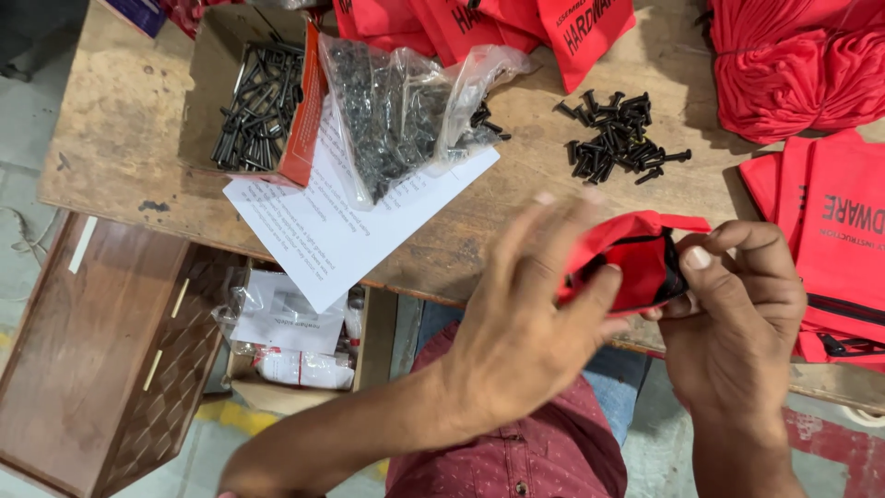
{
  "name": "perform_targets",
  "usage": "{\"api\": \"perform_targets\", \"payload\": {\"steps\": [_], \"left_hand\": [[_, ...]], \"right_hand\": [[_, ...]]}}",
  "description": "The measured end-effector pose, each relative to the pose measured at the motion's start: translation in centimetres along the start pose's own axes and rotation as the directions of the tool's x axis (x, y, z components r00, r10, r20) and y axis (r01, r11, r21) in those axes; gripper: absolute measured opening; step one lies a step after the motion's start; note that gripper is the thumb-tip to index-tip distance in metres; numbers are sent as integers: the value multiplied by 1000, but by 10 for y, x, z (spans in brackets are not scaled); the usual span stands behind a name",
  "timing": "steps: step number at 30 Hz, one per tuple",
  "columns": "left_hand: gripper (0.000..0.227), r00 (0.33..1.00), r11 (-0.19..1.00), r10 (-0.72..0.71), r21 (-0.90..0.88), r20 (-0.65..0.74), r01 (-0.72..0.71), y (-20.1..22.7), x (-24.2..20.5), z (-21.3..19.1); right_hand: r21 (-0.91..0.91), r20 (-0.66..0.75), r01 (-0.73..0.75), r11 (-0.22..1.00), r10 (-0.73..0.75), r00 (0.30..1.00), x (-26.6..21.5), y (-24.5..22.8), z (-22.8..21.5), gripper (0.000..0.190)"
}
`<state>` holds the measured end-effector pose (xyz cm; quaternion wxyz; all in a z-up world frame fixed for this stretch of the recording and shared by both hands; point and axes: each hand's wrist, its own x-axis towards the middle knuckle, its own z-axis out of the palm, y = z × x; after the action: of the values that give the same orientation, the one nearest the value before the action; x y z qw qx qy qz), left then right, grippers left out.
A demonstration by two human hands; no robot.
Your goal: Counting and sorting black bolts into piles and placing them into red hardware bags.
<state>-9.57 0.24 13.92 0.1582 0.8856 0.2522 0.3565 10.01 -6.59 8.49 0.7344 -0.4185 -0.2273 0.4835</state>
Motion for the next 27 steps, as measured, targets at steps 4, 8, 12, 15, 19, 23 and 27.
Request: {"api": "perform_targets", "payload": {"steps": [4,8,12,15,19,23,27], "left_hand": [[19,982,965,-191,-179,8,189,-12,-5,5],[16,901,854,-407,-287,149,433,-23,-10,18],[20,896,840,-435,-397,-84,370,-19,-4,22],[29,892,821,-440,-450,-105,352,-12,3,25],[47,891,764,-439,-570,-119,301,-3,14,11],[50,903,615,-408,-771,-135,163,-11,8,15],[45,929,730,-355,-652,-103,207,-43,-22,49]], "right_hand": [[12,179,60,998,-61,982,8,4,20,18],[-538,198,364,760,-306,931,1,11,20,29],[-810,565,587,10,-257,784,-3,25,43,79],[-847,525,526,-74,-267,808,-1,60,24,82],[-895,415,445,22,-326,850,12,61,17,59],[-863,479,499,-80,-446,756,57,35,29,37],[-869,481,467,-160,-492,726,132,30,32,30]]}}
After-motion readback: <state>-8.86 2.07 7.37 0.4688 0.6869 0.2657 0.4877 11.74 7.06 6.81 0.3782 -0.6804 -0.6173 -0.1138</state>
